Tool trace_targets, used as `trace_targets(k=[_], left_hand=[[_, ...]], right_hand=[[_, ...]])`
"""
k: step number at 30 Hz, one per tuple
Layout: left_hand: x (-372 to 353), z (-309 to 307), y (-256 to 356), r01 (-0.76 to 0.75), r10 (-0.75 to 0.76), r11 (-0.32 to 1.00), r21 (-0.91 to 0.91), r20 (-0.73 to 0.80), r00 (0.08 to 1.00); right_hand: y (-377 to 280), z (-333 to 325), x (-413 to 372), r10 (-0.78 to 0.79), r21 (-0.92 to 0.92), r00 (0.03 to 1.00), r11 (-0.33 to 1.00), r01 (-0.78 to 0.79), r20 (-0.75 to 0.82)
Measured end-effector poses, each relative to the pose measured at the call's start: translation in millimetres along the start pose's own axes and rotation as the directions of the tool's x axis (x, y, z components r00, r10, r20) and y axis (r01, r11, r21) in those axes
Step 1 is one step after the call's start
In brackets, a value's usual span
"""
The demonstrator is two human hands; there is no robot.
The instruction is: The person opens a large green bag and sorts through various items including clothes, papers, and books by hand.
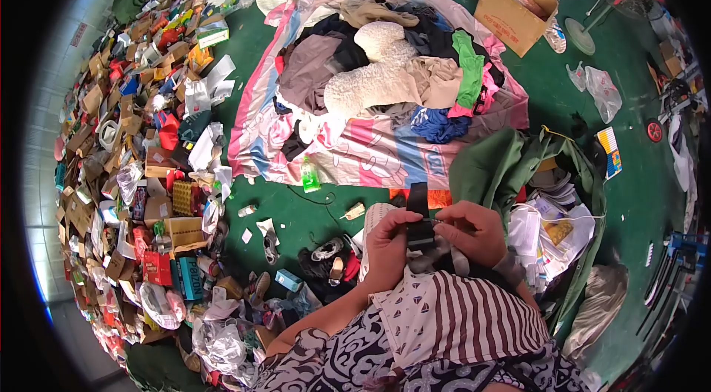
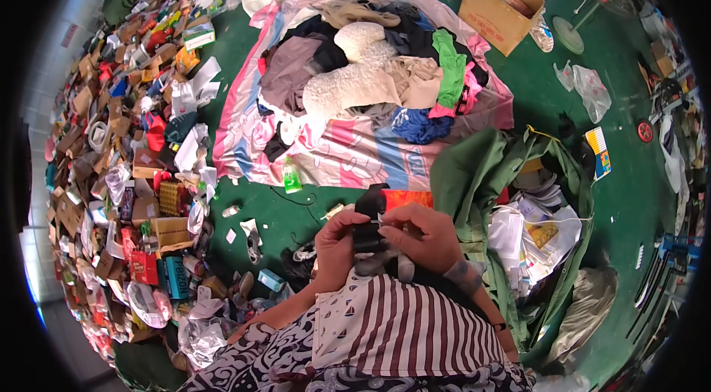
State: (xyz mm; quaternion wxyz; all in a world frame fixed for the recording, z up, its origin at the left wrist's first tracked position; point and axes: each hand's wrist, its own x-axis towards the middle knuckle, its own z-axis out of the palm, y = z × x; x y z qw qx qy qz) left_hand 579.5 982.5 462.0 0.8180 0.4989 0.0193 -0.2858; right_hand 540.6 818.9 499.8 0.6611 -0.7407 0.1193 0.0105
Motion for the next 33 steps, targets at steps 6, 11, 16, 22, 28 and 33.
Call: trace_targets(k=[6,11,16,22,28,33], left_hand=[[2.3,1.9,-0.1,-0.071,0.104,0.964,0.257,-0.117,0.988],[6.3,-1.2,-6.3,-0.143,0.168,0.918,0.369,-0.035,0.985],[1.9,-5.9,2.4,0.053,-0.054,0.983,0.174,-0.002,0.999],[10.3,0.8,13.6,0.284,-0.290,0.945,0.159,0.015,0.957],[7.4,6.5,10.1,0.131,-0.138,0.918,0.373,-0.009,0.990],[8.4,21.4,24.2,-0.464,0.379,0.306,0.831,0.341,0.860]], right_hand=[[4.3,-0.2,2.2,-0.379,-0.522,0.904,0.740,0.424,0.196],[7.1,5.2,2.3,-0.361,-0.560,0.917,0.730,0.392,0.171],[14.0,4.2,4.5,-0.348,-0.498,0.916,0.769,0.401,0.200],[18.5,0.6,-0.2,-0.461,-0.502,0.874,0.725,0.472,0.155],[15.1,1.0,-2.2,-0.518,-0.478,0.840,0.786,0.391,-0.165],[12.7,-3.8,-6.8,-0.013,-0.076,0.972,0.997,-0.005,-0.234]])
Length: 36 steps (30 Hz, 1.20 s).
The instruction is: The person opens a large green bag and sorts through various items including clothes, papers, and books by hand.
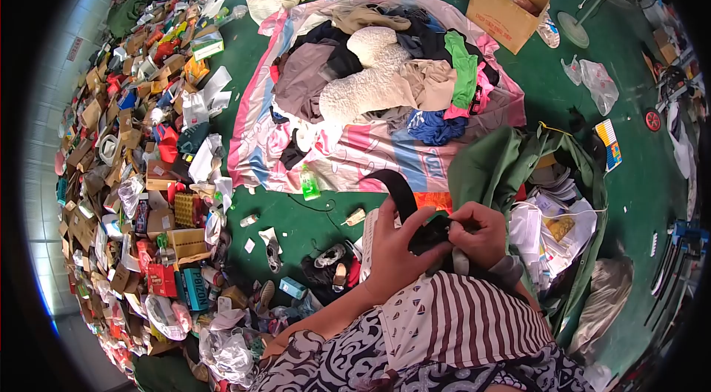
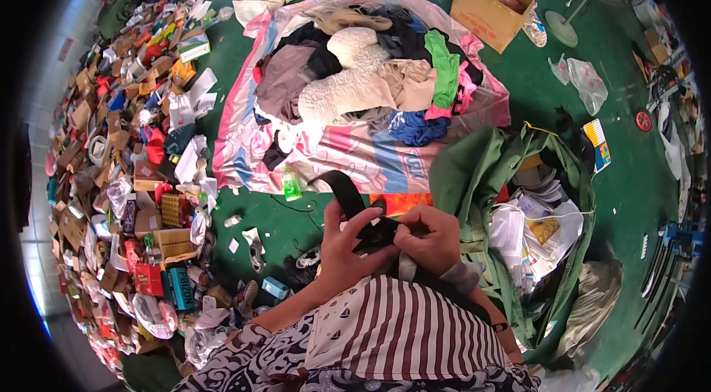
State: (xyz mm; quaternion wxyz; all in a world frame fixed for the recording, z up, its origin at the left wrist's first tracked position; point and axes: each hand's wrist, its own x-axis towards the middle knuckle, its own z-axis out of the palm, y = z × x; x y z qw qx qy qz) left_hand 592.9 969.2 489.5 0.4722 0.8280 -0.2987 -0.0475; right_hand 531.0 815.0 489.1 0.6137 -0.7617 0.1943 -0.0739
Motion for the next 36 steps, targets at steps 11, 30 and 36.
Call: trace_targets(k=[11,30,36], left_hand=[[7.7,-14.1,8.2,-0.120,0.095,0.939,0.322,0.093,0.991],[-1.7,-8.1,-39.2,0.837,-0.469,0.115,-0.535,0.714,0.521],[3.8,-16.4,-32.4,0.802,-0.404,0.136,-0.582,0.706,0.581]], right_hand=[[22.6,0.0,11.2,0.418,0.541,0.884,0.703,-0.461,0.210],[16.7,9.9,20.3,0.272,0.448,0.929,0.818,-0.361,0.250],[10.4,5.9,24.9,-0.184,0.128,0.928,0.980,0.150,0.325]])
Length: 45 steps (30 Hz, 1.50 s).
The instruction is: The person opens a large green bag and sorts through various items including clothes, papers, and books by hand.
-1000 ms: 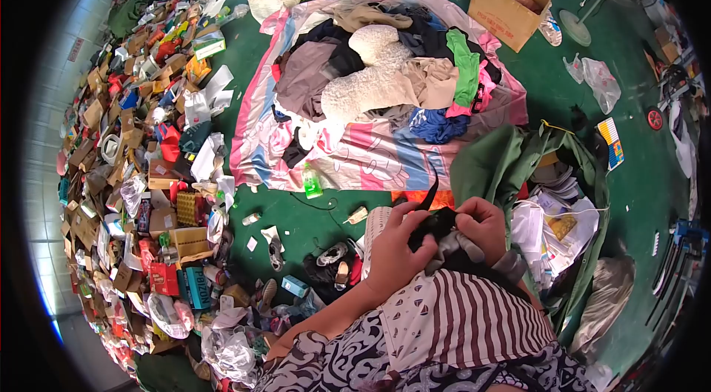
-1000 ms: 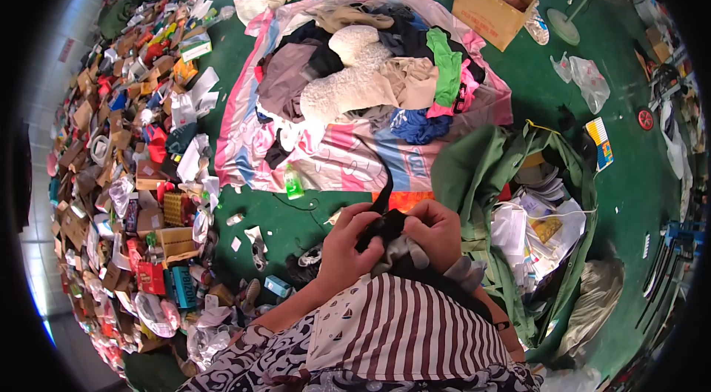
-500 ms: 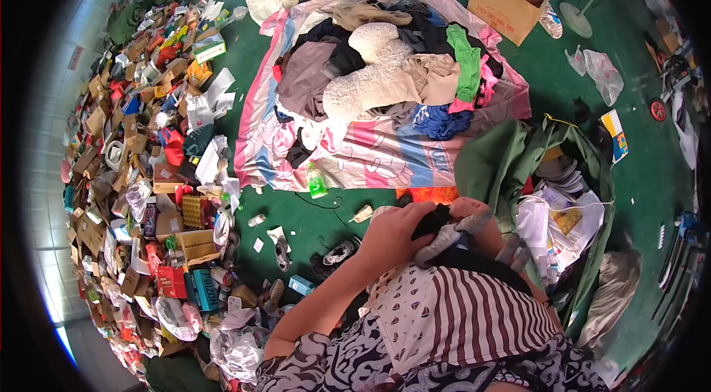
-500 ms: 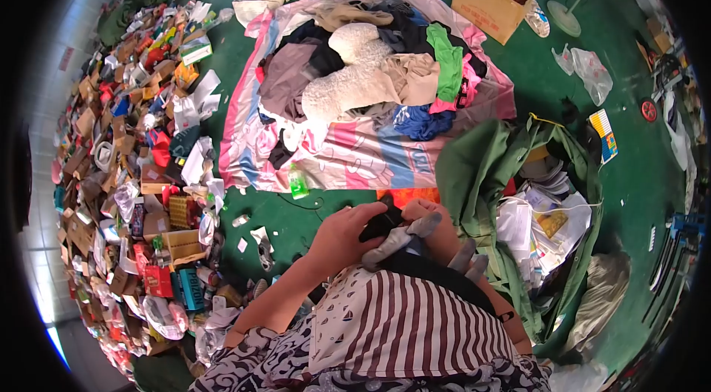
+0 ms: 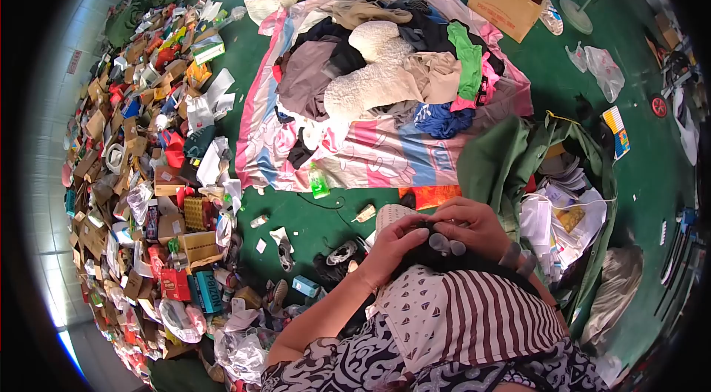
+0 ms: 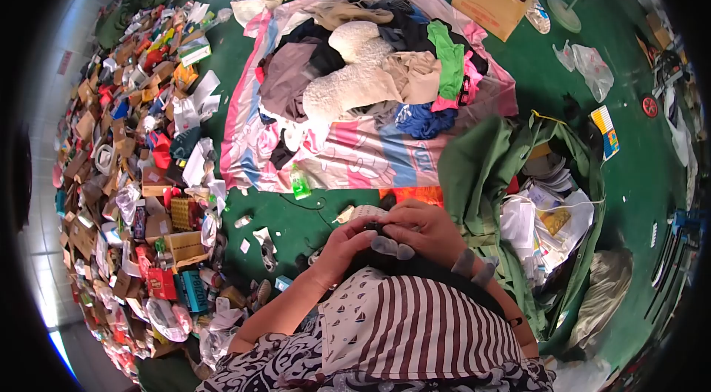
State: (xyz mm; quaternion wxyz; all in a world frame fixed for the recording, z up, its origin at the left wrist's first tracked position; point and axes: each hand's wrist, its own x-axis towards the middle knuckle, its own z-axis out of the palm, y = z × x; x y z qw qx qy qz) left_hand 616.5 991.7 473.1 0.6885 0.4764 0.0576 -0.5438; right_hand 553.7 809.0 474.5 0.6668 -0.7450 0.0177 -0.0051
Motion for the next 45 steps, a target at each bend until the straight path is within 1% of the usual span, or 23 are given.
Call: trace_targets(k=[2,4,5,8,12,14,18,20,21,23,24,25,27,29,32,33,35,38,39,41,42,44,45], left_hand=[[0.9,-6.0,0.1,-0.063,0.062,0.994,0.091,0.020,0.998],[4.9,-11.9,0.9,-0.134,0.117,0.946,0.294,0.074,0.990],[6.0,-12.7,5.7,-0.138,0.123,0.947,0.289,0.068,0.990],[9.4,-12.4,26.1,-0.213,0.149,0.643,0.736,0.152,0.977],[14.5,-20.7,34.5,-0.264,0.137,0.567,0.780,0.227,0.964],[15.4,-25.3,34.1,-0.358,0.165,0.542,0.761,0.321,0.933],[2.5,-33.8,42.0,-0.368,0.164,0.469,0.803,0.330,0.930],[-1.2,-46.6,32.6,-0.268,0.197,0.458,0.848,0.197,0.960],[-3.6,-47.2,28.3,-0.265,0.196,0.459,0.848,0.195,0.961],[-12.0,-36.8,32.2,-0.205,0.198,0.773,0.601,0.079,0.977],[-7.9,-35.7,27.1,-0.278,0.216,0.679,0.680,0.177,0.960],[-2.4,-31.0,22.5,-0.279,0.216,0.680,0.678,0.179,0.960],[7.9,-22.9,13.6,-0.346,0.270,0.787,0.511,0.219,0.938],[16.1,-37.3,21.0,-0.324,0.246,0.741,0.588,0.210,0.946],[0.4,-16.4,70.2,-0.287,0.047,0.344,0.894,0.289,0.956],[2.9,-18.0,72.6,-0.285,0.044,0.342,0.895,0.288,0.957],[9.2,-21.8,71.8,-0.388,0.026,0.115,0.915,0.387,0.922],[14.4,-23.7,65.5,-0.505,0.132,0.046,0.862,0.495,0.858],[13.1,-22.0,65.6,-0.505,0.132,0.046,0.862,0.496,0.858],[7.6,-13.7,69.1,-0.537,0.229,0.080,0.840,0.509,0.830],[8.8,-15.3,61.3,-0.539,0.227,0.079,0.839,0.511,0.829],[11.9,-23.3,37.1,-0.294,0.217,0.676,0.676,0.198,0.956],[13.8,-27.2,34.1,-0.294,0.218,0.674,0.677,0.197,0.956]], right_hand=[[-5.6,-1.7,-1.7,0.174,-0.005,0.981,0.985,-0.174,0.086],[-2.7,1.4,-3.0,0.164,-0.040,0.984,0.986,-0.161,0.072],[-1.7,2.9,-2.9,0.154,-0.073,0.987,0.986,-0.150,0.047],[-6.3,6.6,0.2,0.084,-0.219,0.994,0.973,-0.068,0.066],[1.8,18.2,-2.2,-0.075,-0.337,0.997,0.939,0.066,-0.015],[5.9,22.0,-3.3,-0.088,-0.156,0.985,0.986,0.064,-0.148],[17.5,17.9,-7.5,-0.080,-0.072,0.977,0.995,0.067,-0.198],[20.2,15.5,-9.8,0.233,0.306,0.939,0.940,-0.150,-0.254],[18.9,15.0,-8.1,0.235,0.308,0.939,0.939,-0.152,-0.253],[12.0,15.1,-3.0,0.386,0.452,0.914,0.842,-0.294,-0.126],[9.1,17.2,-1.6,0.391,0.453,0.912,0.841,-0.297,-0.128],[5.9,19.9,1.6,0.404,0.488,0.910,0.814,-0.315,-0.088],[6.8,19.1,2.7,0.412,0.512,0.910,0.791,-0.335,-0.042],[14.6,18.3,-0.8,0.412,0.423,0.910,0.818,-0.389,0.040],[13.3,21.3,1.3,0.367,0.263,0.924,0.886,-0.382,0.104],[14.8,21.2,0.8,0.367,0.266,0.925,0.885,-0.381,0.103],[21.1,16.5,0.1,0.284,0.098,0.941,0.947,-0.305,0.183],[26.0,13.2,-0.5,0.168,0.005,0.973,0.985,-0.171,0.161],[23.0,14.3,-1.3,0.168,0.005,0.973,0.985,-0.171,0.161],[5.9,19.3,-0.9,0.432,0.391,0.893,0.806,-0.444,0.124],[6.9,18.8,-0.1,0.432,0.392,0.894,0.806,-0.443,0.121],[10.8,19.0,2.7,0.435,0.539,0.895,0.732,-0.417,0.100],[12.8,17.7,3.4,0.433,0.539,0.896,0.733,-0.415,0.100]])
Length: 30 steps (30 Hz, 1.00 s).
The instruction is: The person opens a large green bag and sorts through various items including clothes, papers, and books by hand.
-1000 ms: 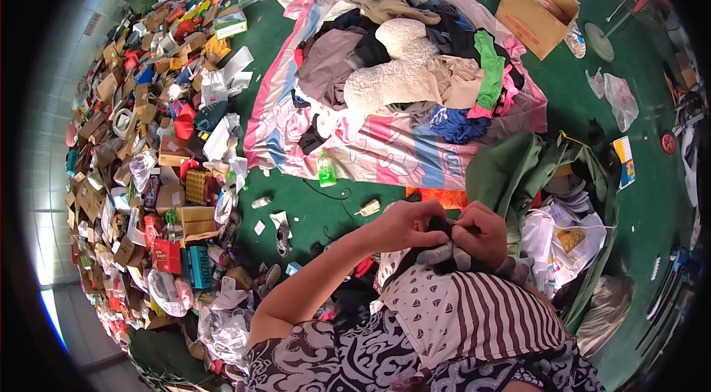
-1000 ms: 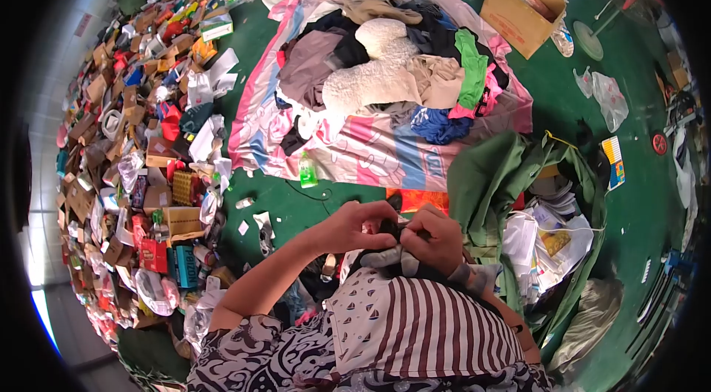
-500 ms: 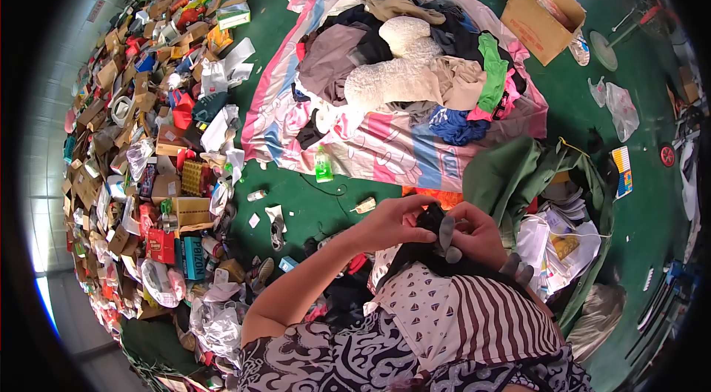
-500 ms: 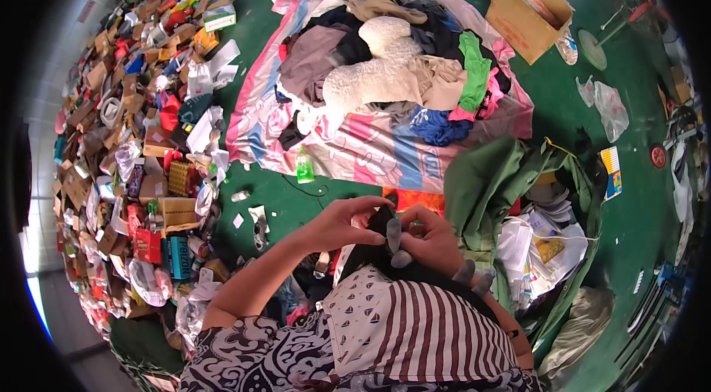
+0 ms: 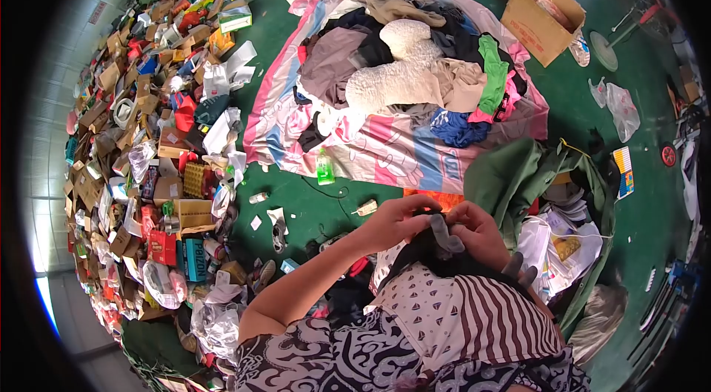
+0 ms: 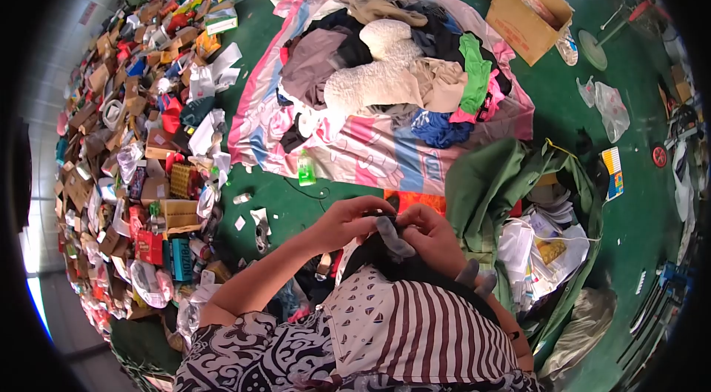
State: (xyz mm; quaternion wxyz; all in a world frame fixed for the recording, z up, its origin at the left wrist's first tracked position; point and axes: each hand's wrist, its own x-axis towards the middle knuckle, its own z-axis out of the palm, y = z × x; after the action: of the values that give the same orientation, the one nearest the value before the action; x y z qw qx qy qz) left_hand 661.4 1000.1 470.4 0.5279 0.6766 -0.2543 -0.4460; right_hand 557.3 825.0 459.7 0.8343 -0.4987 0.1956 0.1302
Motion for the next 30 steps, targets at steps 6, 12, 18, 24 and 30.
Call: trace_targets(k=[6,12,18,24,30], left_hand=[[-2.6,7.4,-3.2,0.048,-0.086,0.834,-0.549,-0.044,0.995],[-6.5,17.1,-22.3,-0.247,0.252,0.968,0.051,-0.236,0.939],[-15.7,8.8,17.4,0.015,-0.002,0.991,0.130,-0.092,0.996],[-33.1,27.0,9.9,-0.234,0.273,0.956,0.180,-0.243,0.931],[-37.8,7.1,23.8,-0.171,0.238,0.919,0.354,-0.155,0.959]], right_hand=[[-7.3,1.5,-1.4,-0.054,-0.129,0.988,0.989,0.073,0.145],[-5.9,2.5,1.4,0.041,-0.233,0.990,0.972,-0.008,0.136],[-3.6,6.4,5.6,-0.013,0.051,0.989,0.999,0.006,0.146],[25.5,-9.3,5.6,-0.124,0.387,0.980,0.920,0.055,0.156],[-14.3,11.8,3.6,0.363,-0.248,0.868,0.925,-0.290,0.340]])
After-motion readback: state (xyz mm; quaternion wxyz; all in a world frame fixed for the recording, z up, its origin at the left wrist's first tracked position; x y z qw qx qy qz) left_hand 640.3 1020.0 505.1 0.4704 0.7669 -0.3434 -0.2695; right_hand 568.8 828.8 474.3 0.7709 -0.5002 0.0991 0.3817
